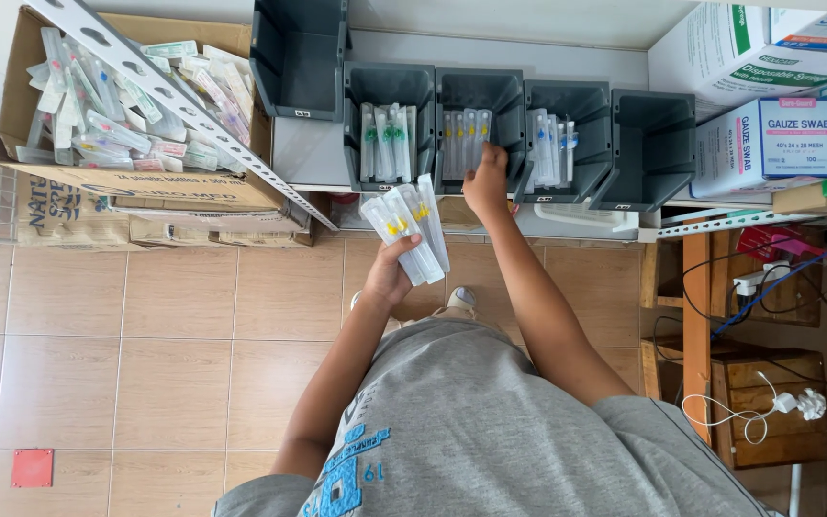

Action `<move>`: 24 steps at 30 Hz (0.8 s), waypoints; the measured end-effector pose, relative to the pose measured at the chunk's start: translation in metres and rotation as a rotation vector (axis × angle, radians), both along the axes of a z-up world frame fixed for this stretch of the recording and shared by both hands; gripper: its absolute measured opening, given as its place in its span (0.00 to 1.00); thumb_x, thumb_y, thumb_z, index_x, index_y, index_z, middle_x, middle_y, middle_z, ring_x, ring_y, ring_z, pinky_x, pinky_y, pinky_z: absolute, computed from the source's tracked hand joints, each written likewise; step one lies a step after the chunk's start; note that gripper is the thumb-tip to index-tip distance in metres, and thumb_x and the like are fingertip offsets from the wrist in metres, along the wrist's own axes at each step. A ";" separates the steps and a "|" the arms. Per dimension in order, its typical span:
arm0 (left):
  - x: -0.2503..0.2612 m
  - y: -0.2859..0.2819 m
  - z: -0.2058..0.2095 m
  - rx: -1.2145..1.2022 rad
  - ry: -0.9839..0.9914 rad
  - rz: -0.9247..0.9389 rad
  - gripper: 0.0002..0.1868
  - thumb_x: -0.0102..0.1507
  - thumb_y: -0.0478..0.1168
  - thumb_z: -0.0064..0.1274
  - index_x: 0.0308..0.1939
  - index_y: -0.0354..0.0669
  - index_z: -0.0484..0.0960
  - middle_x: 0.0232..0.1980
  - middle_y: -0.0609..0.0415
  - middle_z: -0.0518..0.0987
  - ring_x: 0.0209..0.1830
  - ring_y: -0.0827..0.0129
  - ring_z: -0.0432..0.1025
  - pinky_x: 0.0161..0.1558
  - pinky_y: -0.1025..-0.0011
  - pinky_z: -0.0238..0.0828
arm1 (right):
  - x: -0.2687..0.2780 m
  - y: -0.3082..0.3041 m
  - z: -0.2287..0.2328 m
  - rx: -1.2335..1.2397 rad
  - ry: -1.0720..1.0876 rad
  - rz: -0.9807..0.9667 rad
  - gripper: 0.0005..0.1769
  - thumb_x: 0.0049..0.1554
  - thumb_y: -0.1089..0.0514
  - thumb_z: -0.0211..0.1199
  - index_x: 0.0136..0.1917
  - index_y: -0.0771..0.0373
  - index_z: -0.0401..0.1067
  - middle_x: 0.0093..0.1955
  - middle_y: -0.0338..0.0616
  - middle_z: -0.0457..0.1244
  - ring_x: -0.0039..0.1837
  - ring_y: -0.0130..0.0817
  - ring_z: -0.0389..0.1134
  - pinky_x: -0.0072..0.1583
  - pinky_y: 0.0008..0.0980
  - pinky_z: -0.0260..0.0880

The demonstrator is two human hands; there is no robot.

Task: Organizing packaged syringes from a large cardboard box into storage bins on a shelf.

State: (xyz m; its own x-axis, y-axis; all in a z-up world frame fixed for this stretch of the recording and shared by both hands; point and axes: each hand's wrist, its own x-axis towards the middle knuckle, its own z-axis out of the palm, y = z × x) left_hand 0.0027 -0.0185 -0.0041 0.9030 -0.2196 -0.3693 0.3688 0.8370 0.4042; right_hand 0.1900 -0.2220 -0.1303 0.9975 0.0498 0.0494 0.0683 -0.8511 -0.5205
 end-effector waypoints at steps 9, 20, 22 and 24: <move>0.020 -0.005 -0.017 0.071 -0.014 0.065 0.35 0.62 0.36 0.60 0.70 0.30 0.66 0.62 0.42 0.76 0.60 0.53 0.73 0.60 0.55 0.74 | -0.132 0.002 0.165 0.830 0.586 0.283 0.15 0.62 0.58 0.64 0.61 0.65 0.73 0.46 0.40 0.69 0.43 0.25 0.70 0.44 0.26 0.70; 0.011 -0.013 0.000 -0.021 -0.073 0.061 0.42 0.61 0.36 0.57 0.77 0.39 0.57 0.74 0.48 0.69 0.66 0.52 0.71 0.66 0.52 0.70 | -0.029 0.002 0.059 0.844 0.334 -0.137 0.20 0.59 0.58 0.68 0.61 0.69 0.73 0.43 0.45 0.71 0.34 0.27 0.70 0.35 0.26 0.68; 0.007 -0.010 0.002 -0.011 -0.078 0.072 0.41 0.61 0.35 0.58 0.77 0.38 0.57 0.74 0.48 0.69 0.65 0.51 0.71 0.66 0.52 0.71 | -0.001 0.018 0.039 0.693 0.330 -0.113 0.21 0.58 0.57 0.69 0.61 0.69 0.74 0.42 0.47 0.71 0.32 0.30 0.70 0.33 0.28 0.67; 0.001 -0.009 0.012 -0.002 -0.061 0.041 0.42 0.60 0.36 0.57 0.76 0.41 0.57 0.73 0.50 0.70 0.65 0.53 0.71 0.64 0.52 0.71 | 0.018 0.029 0.021 0.404 0.415 -0.132 0.21 0.58 0.53 0.64 0.63 0.62 0.75 0.45 0.52 0.73 0.38 0.40 0.75 0.42 0.34 0.74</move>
